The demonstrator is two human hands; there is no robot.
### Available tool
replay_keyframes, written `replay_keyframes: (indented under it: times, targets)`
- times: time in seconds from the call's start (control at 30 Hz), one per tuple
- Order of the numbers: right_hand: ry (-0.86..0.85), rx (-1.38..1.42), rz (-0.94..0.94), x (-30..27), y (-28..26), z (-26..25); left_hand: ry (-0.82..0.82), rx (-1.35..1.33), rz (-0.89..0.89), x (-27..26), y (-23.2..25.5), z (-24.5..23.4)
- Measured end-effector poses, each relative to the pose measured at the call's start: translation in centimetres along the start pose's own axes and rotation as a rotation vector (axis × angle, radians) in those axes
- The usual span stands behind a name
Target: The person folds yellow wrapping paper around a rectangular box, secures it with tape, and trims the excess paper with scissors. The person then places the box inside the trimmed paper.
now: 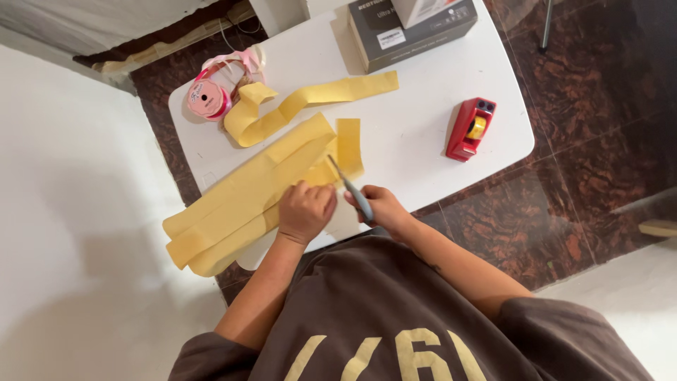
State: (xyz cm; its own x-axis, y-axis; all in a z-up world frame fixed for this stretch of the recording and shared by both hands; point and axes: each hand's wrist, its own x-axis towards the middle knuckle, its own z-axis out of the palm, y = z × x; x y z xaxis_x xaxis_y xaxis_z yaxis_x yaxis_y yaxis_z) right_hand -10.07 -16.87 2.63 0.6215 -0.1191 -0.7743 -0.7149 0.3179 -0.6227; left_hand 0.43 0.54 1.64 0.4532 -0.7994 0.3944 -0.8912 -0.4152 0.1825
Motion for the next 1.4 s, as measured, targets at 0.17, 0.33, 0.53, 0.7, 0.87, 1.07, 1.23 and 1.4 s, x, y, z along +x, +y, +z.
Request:
replay_keyframes:
  times: [0.17,0.33,0.53,0.7,0.87,1.07,1.23,1.4]
  targets:
    - [0.039,-0.110,-0.032,-2.9,0.4,-3.0,0.157,-0.051,0.085,-0.8,0.8,-1.4]
    - [-0.082,-0.087,-0.019,-7.1,0.9,-4.8,0.184,-0.067,-0.305,0.2,-0.1,-2.0]
    - [-0.188,-0.235,-0.097,-9.0,1.2,-4.2,-0.092,-0.008,-0.273,1.8,-0.9,-0.3]
    - [-0.098,-0.262,-0.022,-7.7,1.5,-2.3,-0.126,0.087,-0.262,0.7,0.1,1.4]
    - [-0.044,-0.186,0.046,-6.9,1.5,-1.4,-0.092,-0.020,-0.304,0.3,-0.3,1.7]
    - [-0.006,-0.199,0.081,-6.4,1.3,-1.1,-0.083,-0.065,-0.285,0.3,-0.6,1.7]
    - [-0.033,-0.132,0.029,-4.4,1.1,-0.4,-0.078,-0.019,-0.266,0.1,-0.6,2.1]
    - [-0.053,-0.068,-0.044,-3.9,1.2,-0.1,-0.094,-0.013,-0.264,0.0,-0.5,2.5]
